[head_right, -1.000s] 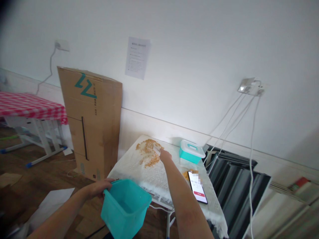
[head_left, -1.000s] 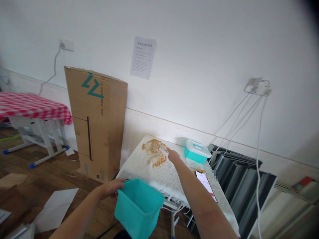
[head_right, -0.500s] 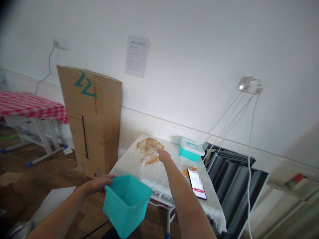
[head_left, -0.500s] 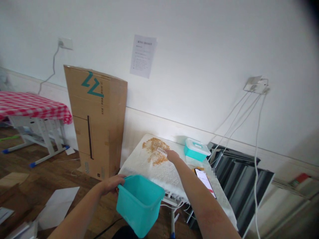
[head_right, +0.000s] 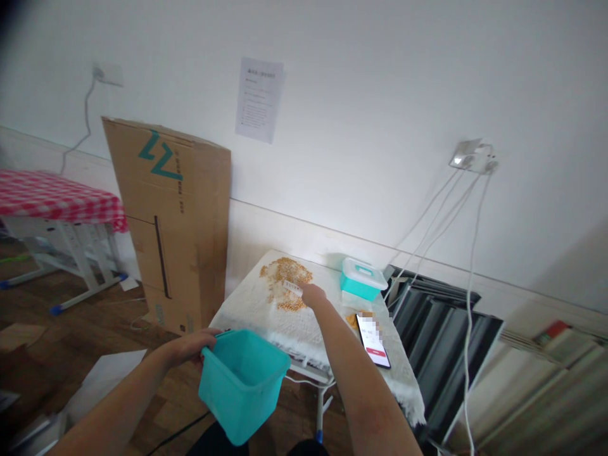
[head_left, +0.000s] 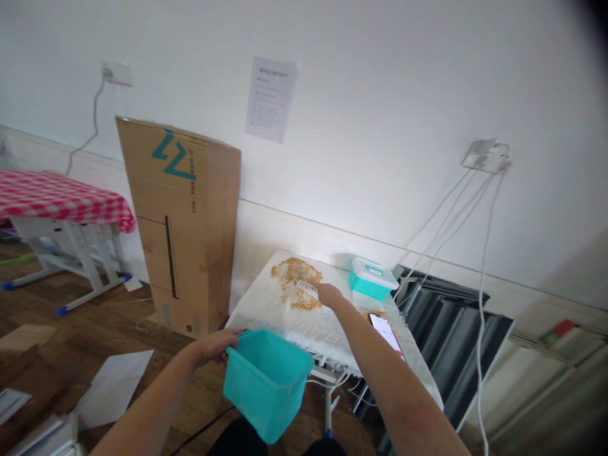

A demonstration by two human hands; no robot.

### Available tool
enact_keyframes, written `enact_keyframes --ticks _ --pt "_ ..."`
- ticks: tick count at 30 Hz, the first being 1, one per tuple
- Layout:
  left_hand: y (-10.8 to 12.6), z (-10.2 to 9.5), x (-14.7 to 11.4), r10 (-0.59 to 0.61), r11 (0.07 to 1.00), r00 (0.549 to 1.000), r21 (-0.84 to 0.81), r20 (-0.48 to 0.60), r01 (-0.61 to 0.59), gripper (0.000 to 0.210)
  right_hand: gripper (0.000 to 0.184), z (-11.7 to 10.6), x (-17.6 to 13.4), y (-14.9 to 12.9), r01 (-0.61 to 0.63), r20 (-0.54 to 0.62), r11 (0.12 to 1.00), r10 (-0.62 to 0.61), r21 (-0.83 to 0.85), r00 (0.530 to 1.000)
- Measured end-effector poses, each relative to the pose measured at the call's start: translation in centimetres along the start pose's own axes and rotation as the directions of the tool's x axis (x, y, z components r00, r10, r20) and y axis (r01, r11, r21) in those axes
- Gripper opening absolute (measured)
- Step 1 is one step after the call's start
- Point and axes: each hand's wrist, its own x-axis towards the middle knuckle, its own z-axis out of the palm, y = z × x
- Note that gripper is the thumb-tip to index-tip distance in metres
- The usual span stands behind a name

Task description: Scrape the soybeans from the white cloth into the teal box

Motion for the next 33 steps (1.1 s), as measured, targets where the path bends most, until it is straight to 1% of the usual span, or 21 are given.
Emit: enact_keyframes --ticks 4,9,11,14,16,18,20,24,29,33 --pt "0.2 0.1 -0.2 -0.028 1.000 0.999 -0.003 -0.025 0.028 0.054 0.054 -0.2 -0.5 0.0 -0.006 -0.021 1.000 0.006 -0.005 1.000" --pt "-0.4 0.0 0.4 -0.041 0.998 0.999 0.051 -0.019 0.042 0.058 0.057 -1.0 -1.3 0.7 -0.068 -0.103 0.997 0.063 -0.043 0.993" --pt "-0.7 0.0 0.6 -0.034 0.997 0.999 0.073 -0.014 0.035 0.056 0.056 -1.2 -1.8 0.8 -0.027 -0.125 0.997 0.017 -0.074 0.992" --pt "-0.8 0.1 0.8 -0.034 0.997 0.999 0.067 0.006 0.034 0.054 0.051 -1.2 -2.6 0.6 0.085 -0.149 0.992 -0.099 -0.098 0.984" --pt "-0.8 0.2 0.9 -0.046 0.997 0.999 0.060 0.011 0.045 0.052 0.050 -1.2 -2.9 0.2 0.132 -0.155 0.986 -0.147 -0.101 0.977" --pt "-0.7 0.4 0.9 -0.058 0.997 0.998 0.054 0.005 0.057 0.050 0.050 -1.0 -2.9 -0.1 0.152 -0.146 0.983 -0.166 -0.103 0.975" --pt "-0.6 0.8 0.9 -0.059 0.997 0.998 0.048 -0.007 0.059 0.048 0.052 -0.7 -2.7 -0.4 0.147 -0.130 0.984 -0.160 -0.101 0.978" --pt "-1.1 2.4 1.6 -0.027 1.000 0.998 0.012 -0.054 0.028 0.042 0.053 0.0 -2.1 -0.7 0.130 -0.116 0.989 -0.139 -0.076 0.983" --pt "-2.4 5.7 3.6 -0.086 0.996 0.979 -0.015 -0.183 0.084 0.033 0.054 1.0 -1.9 -0.4 0.110 -0.078 0.993 -0.114 -0.045 0.990" --pt "-3.5 8.1 4.6 -0.071 0.997 0.952 -0.021 -0.298 0.068 0.024 0.053 1.3 -2.0 0.1 0.117 -0.072 0.992 -0.120 -0.043 0.990"
